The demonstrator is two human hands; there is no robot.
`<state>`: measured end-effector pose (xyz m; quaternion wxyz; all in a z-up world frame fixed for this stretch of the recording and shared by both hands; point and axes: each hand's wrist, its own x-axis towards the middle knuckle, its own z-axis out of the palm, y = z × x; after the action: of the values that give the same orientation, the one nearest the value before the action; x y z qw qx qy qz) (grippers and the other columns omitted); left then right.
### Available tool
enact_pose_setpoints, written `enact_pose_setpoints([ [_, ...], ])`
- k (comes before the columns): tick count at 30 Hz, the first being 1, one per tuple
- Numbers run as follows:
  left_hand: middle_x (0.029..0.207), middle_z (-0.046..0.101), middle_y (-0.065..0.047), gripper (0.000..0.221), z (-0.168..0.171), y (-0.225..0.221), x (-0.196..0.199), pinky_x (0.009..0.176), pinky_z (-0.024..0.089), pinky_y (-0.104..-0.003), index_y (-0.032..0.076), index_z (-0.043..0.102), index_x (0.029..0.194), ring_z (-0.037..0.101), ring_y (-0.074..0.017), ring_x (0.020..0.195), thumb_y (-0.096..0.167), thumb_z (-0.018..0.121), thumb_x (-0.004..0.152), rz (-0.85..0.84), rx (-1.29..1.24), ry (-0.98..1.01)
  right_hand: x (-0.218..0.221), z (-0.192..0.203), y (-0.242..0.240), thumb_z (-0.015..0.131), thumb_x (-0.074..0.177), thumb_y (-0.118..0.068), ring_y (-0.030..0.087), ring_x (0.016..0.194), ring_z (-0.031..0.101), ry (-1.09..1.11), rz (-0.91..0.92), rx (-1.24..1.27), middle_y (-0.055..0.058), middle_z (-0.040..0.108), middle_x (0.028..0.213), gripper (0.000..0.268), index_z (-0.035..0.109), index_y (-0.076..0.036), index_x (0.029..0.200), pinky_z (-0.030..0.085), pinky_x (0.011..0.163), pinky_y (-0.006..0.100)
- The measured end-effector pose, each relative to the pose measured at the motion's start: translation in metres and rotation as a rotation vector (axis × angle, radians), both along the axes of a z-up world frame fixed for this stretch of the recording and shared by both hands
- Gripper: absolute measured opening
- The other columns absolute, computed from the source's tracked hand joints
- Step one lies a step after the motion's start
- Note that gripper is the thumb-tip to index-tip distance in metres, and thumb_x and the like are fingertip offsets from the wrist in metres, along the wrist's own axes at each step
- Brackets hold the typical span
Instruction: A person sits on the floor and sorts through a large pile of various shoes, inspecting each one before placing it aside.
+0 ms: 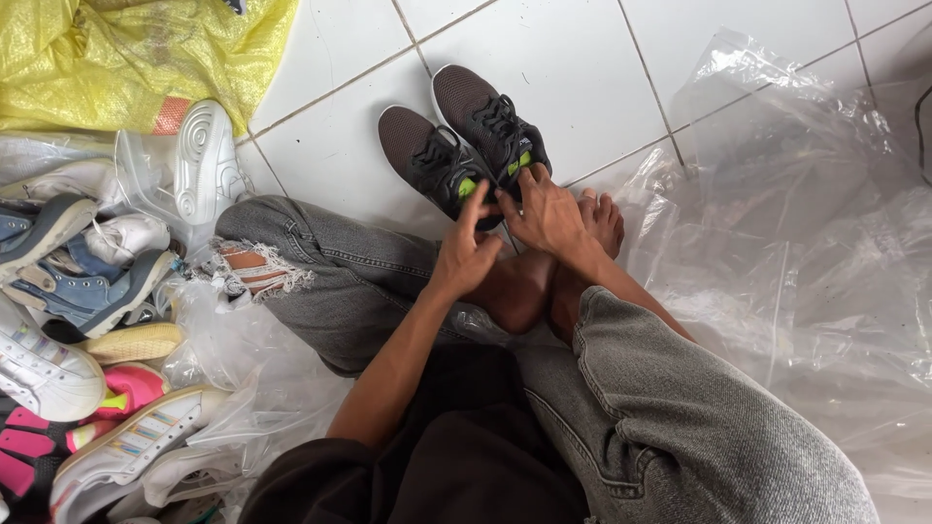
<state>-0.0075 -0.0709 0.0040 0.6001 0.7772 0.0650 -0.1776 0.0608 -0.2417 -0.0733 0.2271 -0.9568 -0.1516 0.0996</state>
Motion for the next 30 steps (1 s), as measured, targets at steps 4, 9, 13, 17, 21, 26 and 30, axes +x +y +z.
enact_pose_setpoints([
  [4, 0.124, 0.067, -0.026, 0.083, -0.046, -0.016, -0.024, 0.091, 0.056, -0.057, 0.007, 0.012, 0.165, 0.065, -0.0465, 0.117, 0.025, 0.057, 0.096, -0.022, -0.042, 0.008, -0.003, 0.019, 0.007, 0.058, 0.100, -0.054, 0.055, 0.072, 0.067, -0.024, 0.046, 0.035, 0.017, 0.054, 0.098, 0.056, 0.058, 0.001, 0.110, 0.054, 0.059, 0.061],
  [9, 0.097, 0.073, -0.031, 0.056, -0.058, -0.002, -0.019, 0.071, 0.062, -0.051, 0.004, 0.048, 0.147, 0.074, -0.0459, 0.091, 0.027, 0.065, 0.099, 0.189, 0.237, -0.147, 0.003, 0.003, 0.007, 0.062, 0.096, -0.057, 0.056, 0.073, 0.067, -0.008, 0.071, -0.013, 0.022, 0.054, 0.111, 0.063, 0.055, 0.002, 0.119, 0.055, 0.063, 0.063],
  [13, 0.089, 0.075, -0.020, 0.041, -0.102, -0.008, -0.023, 0.069, 0.063, -0.049, 0.019, 0.057, 0.131, 0.076, -0.0392, 0.084, 0.039, 0.067, 0.096, 0.134, 0.374, -0.106, 0.000, 0.023, 0.012, 0.058, 0.096, -0.063, 0.059, 0.076, 0.067, 0.061, 0.064, -0.010, 0.024, 0.054, 0.111, 0.072, 0.053, 0.005, 0.121, 0.054, 0.067, 0.065],
  [17, 0.074, 0.073, -0.016, 0.018, -0.097, -0.007, -0.027, 0.056, 0.060, -0.043, 0.019, 0.060, 0.110, 0.075, -0.0324, 0.069, 0.032, 0.064, 0.099, 0.113, 0.446, -0.194, -0.001, 0.014, 0.011, 0.058, 0.094, -0.068, 0.057, 0.075, 0.069, 0.065, 0.065, -0.058, 0.022, 0.053, 0.110, 0.079, 0.053, 0.004, 0.125, 0.056, 0.066, 0.063],
  [21, 0.067, 0.067, -0.018, 0.015, -0.096, -0.005, -0.028, 0.054, 0.058, -0.048, 0.016, 0.062, 0.106, 0.072, -0.0368, 0.067, 0.030, 0.063, 0.099, 0.092, 0.450, -0.266, -0.002, 0.011, 0.011, 0.058, 0.091, -0.073, 0.056, 0.074, 0.069, 0.068, 0.070, -0.067, 0.021, 0.053, 0.111, 0.084, 0.053, 0.005, 0.125, 0.056, 0.065, 0.062],
  [26, 0.063, 0.064, -0.013, 0.011, -0.088, -0.004, -0.029, 0.057, 0.059, -0.046, 0.014, 0.061, 0.101, 0.071, -0.0322, 0.065, 0.025, 0.057, 0.100, 0.057, 0.483, -0.337, -0.004, 0.005, 0.015, 0.061, 0.091, -0.072, 0.056, 0.073, 0.069, 0.041, 0.081, -0.072, 0.023, 0.053, 0.113, 0.087, 0.053, 0.006, 0.128, 0.057, 0.063, 0.062],
  [30, 0.064, 0.062, -0.016, 0.015, -0.086, -0.003, -0.030, 0.060, 0.059, -0.052, 0.013, 0.059, 0.103, 0.070, -0.0362, 0.066, 0.027, 0.055, 0.102, 0.013, 0.448, -0.305, -0.005, 0.004, 0.020, 0.064, 0.092, -0.066, 0.056, 0.073, 0.069, 0.045, 0.083, -0.095, 0.026, 0.053, 0.115, 0.084, 0.053, 0.008, 0.131, 0.057, 0.064, 0.064],
])
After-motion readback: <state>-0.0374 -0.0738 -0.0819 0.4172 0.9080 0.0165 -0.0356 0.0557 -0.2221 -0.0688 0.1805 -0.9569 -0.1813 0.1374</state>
